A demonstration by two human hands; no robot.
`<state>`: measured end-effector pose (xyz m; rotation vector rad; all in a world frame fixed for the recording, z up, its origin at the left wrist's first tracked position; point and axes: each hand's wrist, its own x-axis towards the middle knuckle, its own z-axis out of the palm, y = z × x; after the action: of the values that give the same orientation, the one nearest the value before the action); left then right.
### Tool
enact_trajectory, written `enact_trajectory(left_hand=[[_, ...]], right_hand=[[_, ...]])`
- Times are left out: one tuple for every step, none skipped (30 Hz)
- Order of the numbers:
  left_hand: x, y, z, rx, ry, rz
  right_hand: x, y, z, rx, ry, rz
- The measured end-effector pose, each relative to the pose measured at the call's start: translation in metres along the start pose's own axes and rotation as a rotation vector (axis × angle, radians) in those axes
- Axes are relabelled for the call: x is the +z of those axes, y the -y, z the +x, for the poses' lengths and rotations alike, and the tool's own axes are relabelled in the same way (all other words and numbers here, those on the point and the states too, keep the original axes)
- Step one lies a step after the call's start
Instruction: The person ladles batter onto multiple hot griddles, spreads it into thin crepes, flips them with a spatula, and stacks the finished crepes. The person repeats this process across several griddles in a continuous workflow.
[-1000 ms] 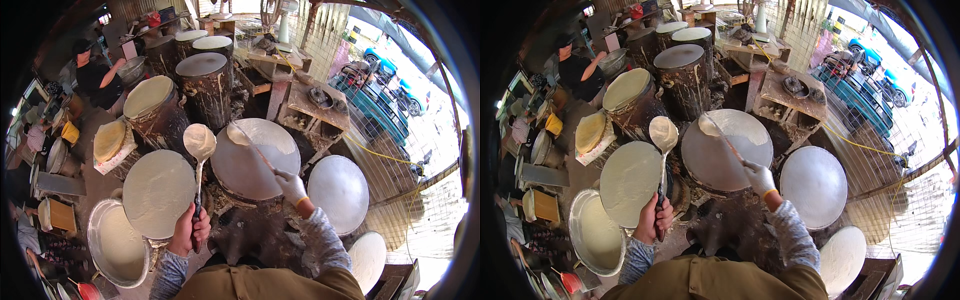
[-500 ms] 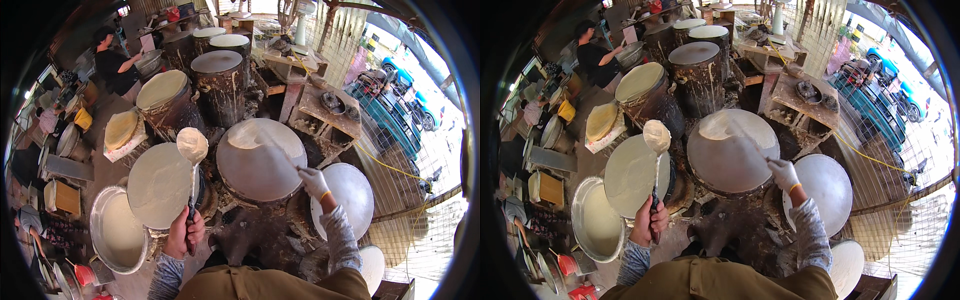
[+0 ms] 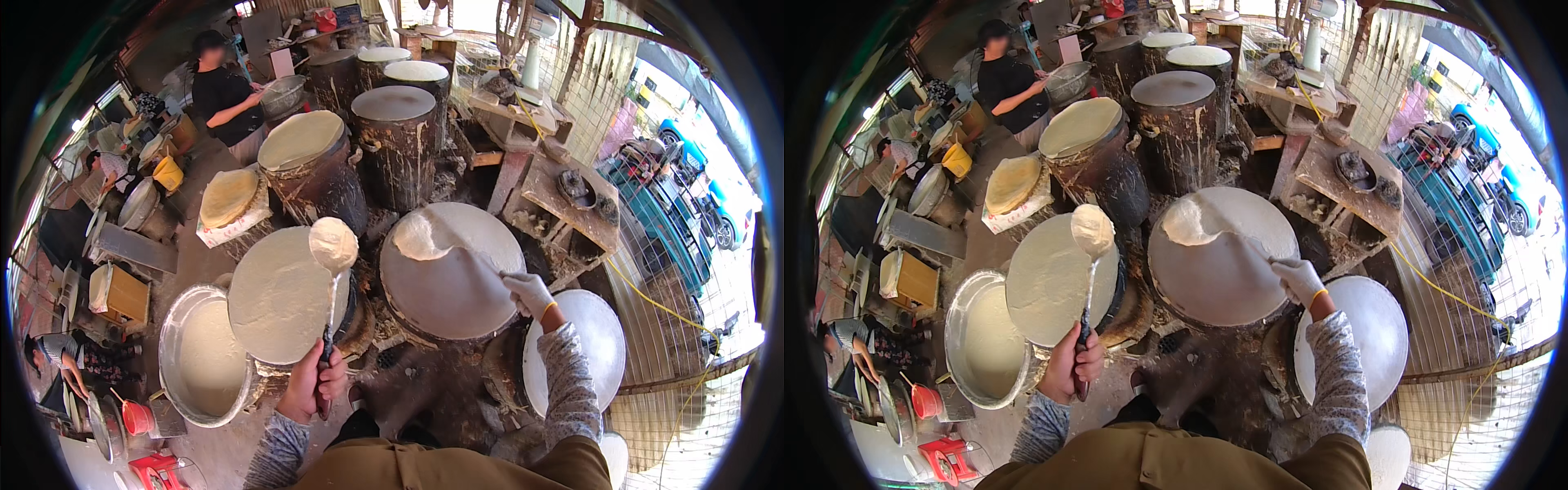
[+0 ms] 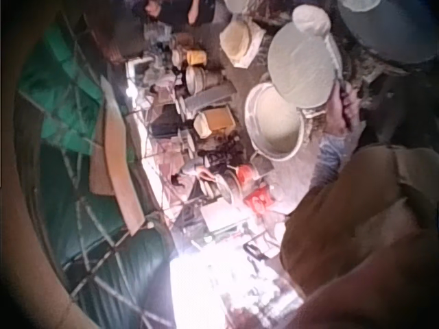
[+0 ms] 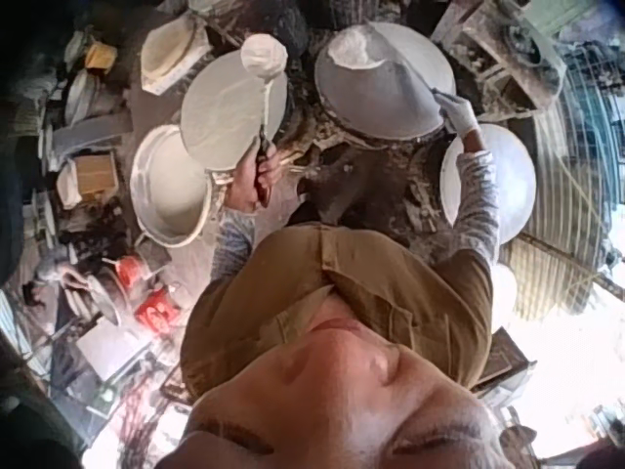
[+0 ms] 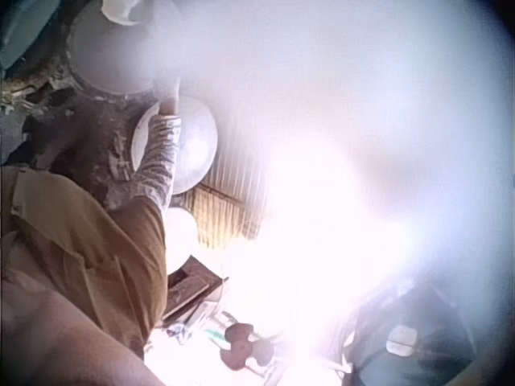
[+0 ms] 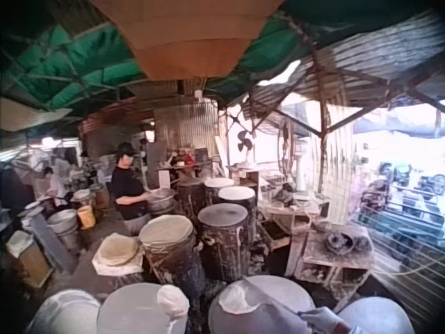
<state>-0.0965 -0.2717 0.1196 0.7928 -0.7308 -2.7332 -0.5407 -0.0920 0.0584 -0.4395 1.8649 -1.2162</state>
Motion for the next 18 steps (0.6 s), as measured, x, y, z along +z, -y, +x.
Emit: enact_trajectory(left_hand=[[0.002, 0.001, 0.002, -0.001, -0.014, 0.006], [0.001, 0.001, -0.001, -0.005, -0.026, 0.007], [0.001, 0.001, -0.004, 0.0, -0.022, 0.016], [0.001, 0.0, -0.007, 0.005, -0.019, 0.025], [0.003, 0.0, -0.009, 0.016, -0.009, 0.032], [0.008, 0.0, -0.011, 0.025, -0.01, 0.017], [0.009, 0.0, -0.009, 0.034, -0.012, 0.023], [0.009, 0.001, -0.007, 0.031, -0.013, 0.029], [0.008, 0.002, -0.005, 0.029, -0.02, 0.036], [0.007, 0.004, -0.001, 0.033, -0.012, 0.031], [0.006, 0.004, 0.003, 0.025, -0.008, 0.025], [0.006, 0.003, 0.006, 0.016, -0.002, 0.019], [0.006, 0.004, 0.007, 0.007, 0.004, 0.013], [0.008, 0.006, 0.007, 0.0, 0.008, 0.011], [0.006, 0.005, 0.002, 0.009, 0.006, 0.012], [0.003, 0.006, -0.003, 0.016, 0.006, 0.012], [0.001, 0.006, -0.005, 0.021, 0.02, 0.011], [0.0, 0.006, -0.006, 0.022, 0.02, 0.007]], right_hand=[[0.007, -0.003, -0.005, -0.037, 0.048, -0.058], [0.013, 0.001, -0.014, -0.01, 0.101, -0.092], [0.015, 0.004, -0.028, 0.023, 0.149, -0.133], [0.011, -0.002, -0.037, 0.049, 0.17, -0.158], [0.001, -0.002, -0.048, 0.033, 0.234, -0.141], [-0.007, -0.005, -0.054, 0.056, 0.198, -0.112], [-0.015, -0.006, -0.055, 0.079, 0.164, -0.084], [-0.024, -0.009, -0.047, 0.031, 0.122, -0.176], [-0.024, -0.009, -0.032, 0.036, 0.107, -0.054], [-0.021, -0.009, -0.017, 0.004, 0.112, -0.02], [-0.013, -0.003, -0.005, -0.034, 0.121, 0.013], [-0.006, -0.001, 0.0, -0.001, 0.142, 0.029], [-0.001, -0.002, -0.004, 0.01, 0.172, -0.021], [0.002, -0.005, -0.012, 0.02, 0.201, -0.071], [0.009, -0.007, -0.018, 0.028, 0.246, -0.12], [0.01, -0.004, -0.032, 0.077, 0.255, -0.141], [0.003, -0.005, -0.047, 0.086, 0.253, -0.114], [-0.008, -0.013, -0.056, 0.095, 0.24, -0.071]])
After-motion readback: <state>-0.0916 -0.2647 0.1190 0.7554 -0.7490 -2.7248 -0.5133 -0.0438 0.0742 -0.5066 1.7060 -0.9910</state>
